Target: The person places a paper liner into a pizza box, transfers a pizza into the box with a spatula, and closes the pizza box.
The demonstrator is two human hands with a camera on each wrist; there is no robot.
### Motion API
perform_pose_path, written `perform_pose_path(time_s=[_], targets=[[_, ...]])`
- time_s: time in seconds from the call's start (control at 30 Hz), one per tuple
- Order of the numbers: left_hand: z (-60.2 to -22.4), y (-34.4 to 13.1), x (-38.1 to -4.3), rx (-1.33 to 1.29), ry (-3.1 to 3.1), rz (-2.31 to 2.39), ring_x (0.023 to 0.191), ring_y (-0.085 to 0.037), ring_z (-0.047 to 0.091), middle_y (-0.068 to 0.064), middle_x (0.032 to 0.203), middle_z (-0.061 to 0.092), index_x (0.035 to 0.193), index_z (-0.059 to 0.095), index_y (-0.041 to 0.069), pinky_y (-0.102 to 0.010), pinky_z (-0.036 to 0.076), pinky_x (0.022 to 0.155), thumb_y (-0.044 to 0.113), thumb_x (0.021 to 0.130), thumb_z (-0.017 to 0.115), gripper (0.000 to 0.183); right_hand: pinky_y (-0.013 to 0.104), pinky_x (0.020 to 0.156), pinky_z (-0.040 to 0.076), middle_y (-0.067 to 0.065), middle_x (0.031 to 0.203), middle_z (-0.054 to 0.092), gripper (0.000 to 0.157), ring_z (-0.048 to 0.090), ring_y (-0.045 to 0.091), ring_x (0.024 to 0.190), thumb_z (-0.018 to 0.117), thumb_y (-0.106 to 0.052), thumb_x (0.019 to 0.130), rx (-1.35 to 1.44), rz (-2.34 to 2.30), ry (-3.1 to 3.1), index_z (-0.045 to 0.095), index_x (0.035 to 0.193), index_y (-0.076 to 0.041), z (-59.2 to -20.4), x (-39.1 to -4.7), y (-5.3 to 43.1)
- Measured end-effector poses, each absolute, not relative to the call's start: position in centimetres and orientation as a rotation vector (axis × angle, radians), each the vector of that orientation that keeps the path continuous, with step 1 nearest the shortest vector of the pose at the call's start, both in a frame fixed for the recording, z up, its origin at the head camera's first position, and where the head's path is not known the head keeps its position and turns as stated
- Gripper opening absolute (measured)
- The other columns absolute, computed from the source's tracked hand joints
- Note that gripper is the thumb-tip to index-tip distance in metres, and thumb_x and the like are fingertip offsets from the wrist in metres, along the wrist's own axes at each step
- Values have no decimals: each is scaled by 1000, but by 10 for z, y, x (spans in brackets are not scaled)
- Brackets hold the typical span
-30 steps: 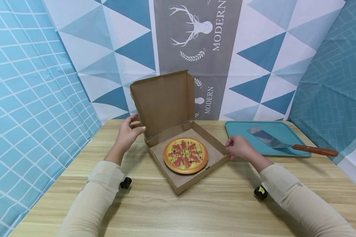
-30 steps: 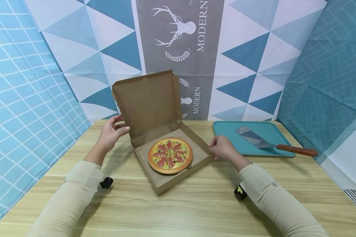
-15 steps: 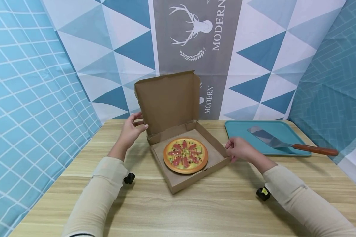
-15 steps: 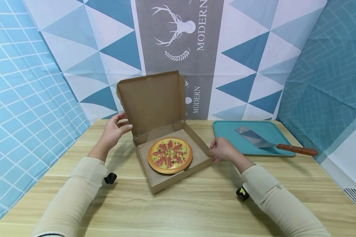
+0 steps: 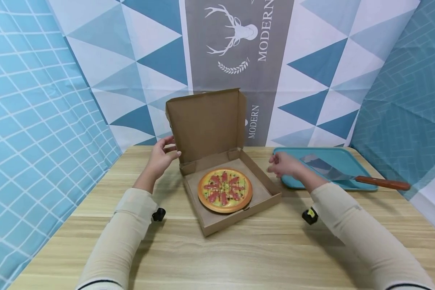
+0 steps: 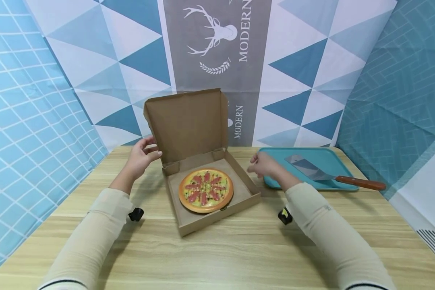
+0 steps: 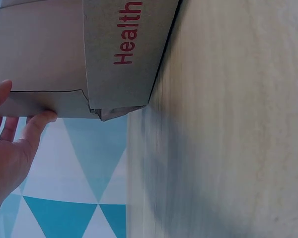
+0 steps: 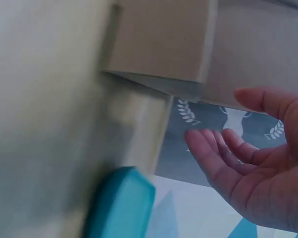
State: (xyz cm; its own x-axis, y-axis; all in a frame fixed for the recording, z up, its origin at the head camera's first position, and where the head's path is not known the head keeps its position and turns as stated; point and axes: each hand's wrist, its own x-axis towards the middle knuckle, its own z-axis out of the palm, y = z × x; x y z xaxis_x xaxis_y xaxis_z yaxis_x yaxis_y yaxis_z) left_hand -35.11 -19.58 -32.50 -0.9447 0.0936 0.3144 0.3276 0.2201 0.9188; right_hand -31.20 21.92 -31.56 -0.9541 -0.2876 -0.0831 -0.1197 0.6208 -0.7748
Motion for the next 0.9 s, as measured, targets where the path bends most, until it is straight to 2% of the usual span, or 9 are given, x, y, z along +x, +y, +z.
perform_pose_path(time_s=[0.13,0.33,0.47,0.7,0.8,0.9], targets=[[-324,-195,-356,-410,-2313,-1807,124,-32,49,-17,138,45,145,38,1,-31,49,90,-3,90,64,61,44,82,54,29,116,53,42,60,37,94,60,-8,92,-353,-1069,2807,46,124,16,-297,-337,202],[-323,-193,-359,-389,-2255,-1870,121,-34,50,-20,135,47,140,41,-3,-23,52,82,-10,87,62,57,51,103,40,33,137,43,50,44,44,126,55,-9,96,-396,-1013,2870,39,137,16,-278,-373,180],[-322,-189,-359,-357,-2216,-1942,122,-35,49,-22,135,48,140,42,-4,-20,52,78,-12,85,61,58,51,105,39,33,140,40,51,41,43,129,53,-7,97,-347,-1243,2839,36,141,14,-274,-386,170],[-319,-186,-356,-309,-2216,-1949,123,-37,49,-24,137,47,141,42,-5,-19,52,75,-13,83,61,60,47,102,43,27,135,48,41,46,38,126,52,-7,99,-274,-1407,2877,47,136,10,-279,-396,159],[-316,-185,-357,-296,-2271,-1887,120,-36,51,-23,135,48,141,43,-4,-25,55,75,-12,83,61,61,47,102,43,26,134,48,38,46,38,126,53,-5,99,-254,-1447,2866,50,134,10,-283,-399,157],[-311,-183,-357,-295,-2325,-1832,118,-36,53,-22,133,49,140,43,-4,-36,57,78,-11,82,61,60,47,99,45,26,131,50,35,50,38,121,53,-4,99,-248,-1478,2843,53,131,10,-285,-400,155]])
